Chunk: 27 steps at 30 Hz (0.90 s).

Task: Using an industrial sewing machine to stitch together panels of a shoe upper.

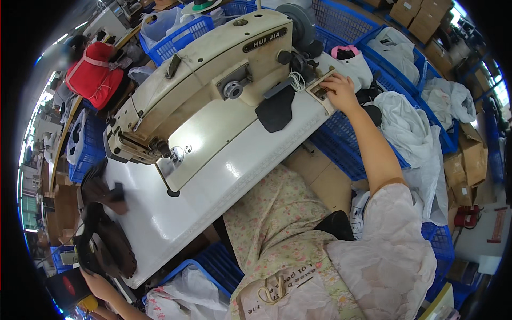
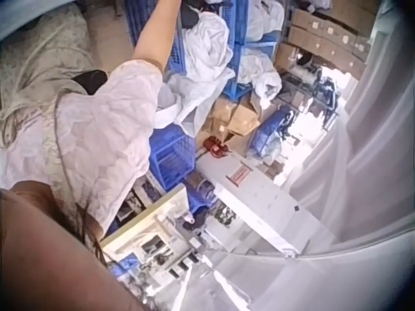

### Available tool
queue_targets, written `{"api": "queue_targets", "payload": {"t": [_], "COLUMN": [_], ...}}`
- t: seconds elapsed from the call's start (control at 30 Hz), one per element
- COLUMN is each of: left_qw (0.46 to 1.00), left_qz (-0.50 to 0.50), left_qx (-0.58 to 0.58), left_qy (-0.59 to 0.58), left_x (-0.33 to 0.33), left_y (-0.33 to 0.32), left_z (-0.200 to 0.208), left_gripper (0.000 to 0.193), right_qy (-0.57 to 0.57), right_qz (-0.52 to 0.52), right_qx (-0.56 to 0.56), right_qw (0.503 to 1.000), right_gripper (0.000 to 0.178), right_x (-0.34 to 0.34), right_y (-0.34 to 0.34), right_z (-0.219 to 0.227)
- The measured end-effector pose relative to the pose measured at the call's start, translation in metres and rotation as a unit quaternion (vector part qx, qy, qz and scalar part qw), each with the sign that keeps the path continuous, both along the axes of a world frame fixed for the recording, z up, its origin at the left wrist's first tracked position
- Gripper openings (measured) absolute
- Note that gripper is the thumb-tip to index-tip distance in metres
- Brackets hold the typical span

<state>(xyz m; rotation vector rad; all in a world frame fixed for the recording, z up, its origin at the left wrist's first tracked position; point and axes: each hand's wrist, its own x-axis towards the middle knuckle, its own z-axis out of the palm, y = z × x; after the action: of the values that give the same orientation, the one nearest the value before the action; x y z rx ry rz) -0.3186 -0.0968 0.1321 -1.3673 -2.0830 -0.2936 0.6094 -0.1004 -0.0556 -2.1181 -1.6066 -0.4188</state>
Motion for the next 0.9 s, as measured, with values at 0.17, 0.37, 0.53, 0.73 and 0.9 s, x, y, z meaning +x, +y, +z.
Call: {"api": "queue_targets", "payload": {"t": [0.17, 0.37, 0.53, 0.73, 0.9], "left_qw": [0.996, 0.997, 0.995, 0.947, 0.891], "left_qz": [0.067, -0.020, 0.087, 0.100, -0.063], "left_qx": [-0.064, -0.026, 0.047, -0.298, -0.421], "left_qy": [-0.011, -0.076, -0.024, 0.062, 0.159], "left_x": [0.039, 0.003, 0.005, 0.168, 0.223], "left_y": [-0.059, -0.046, -0.043, -0.093, -0.116], "left_z": [-0.005, 0.019, 0.052, 0.069, 0.034], "left_gripper": [0.044, 0.048, 0.050, 0.050, 0.068], "right_qy": [0.323, 0.254, 0.291, 0.282, 0.327], "right_qz": [0.031, -0.034, -0.056, -0.045, -0.017], "right_qx": [0.011, -0.147, -0.189, -0.182, -0.175], "right_qw": [0.946, 0.955, 0.936, 0.941, 0.928], "right_gripper": [0.025, 0.051, 0.054, 0.056, 0.052], "right_x": [-0.108, -0.141, -0.136, -0.140, -0.122], "right_y": [0.004, 0.019, 0.021, 0.025, 0.025], "right_z": [0.030, 0.040, 0.039, 0.040, 0.034]}}
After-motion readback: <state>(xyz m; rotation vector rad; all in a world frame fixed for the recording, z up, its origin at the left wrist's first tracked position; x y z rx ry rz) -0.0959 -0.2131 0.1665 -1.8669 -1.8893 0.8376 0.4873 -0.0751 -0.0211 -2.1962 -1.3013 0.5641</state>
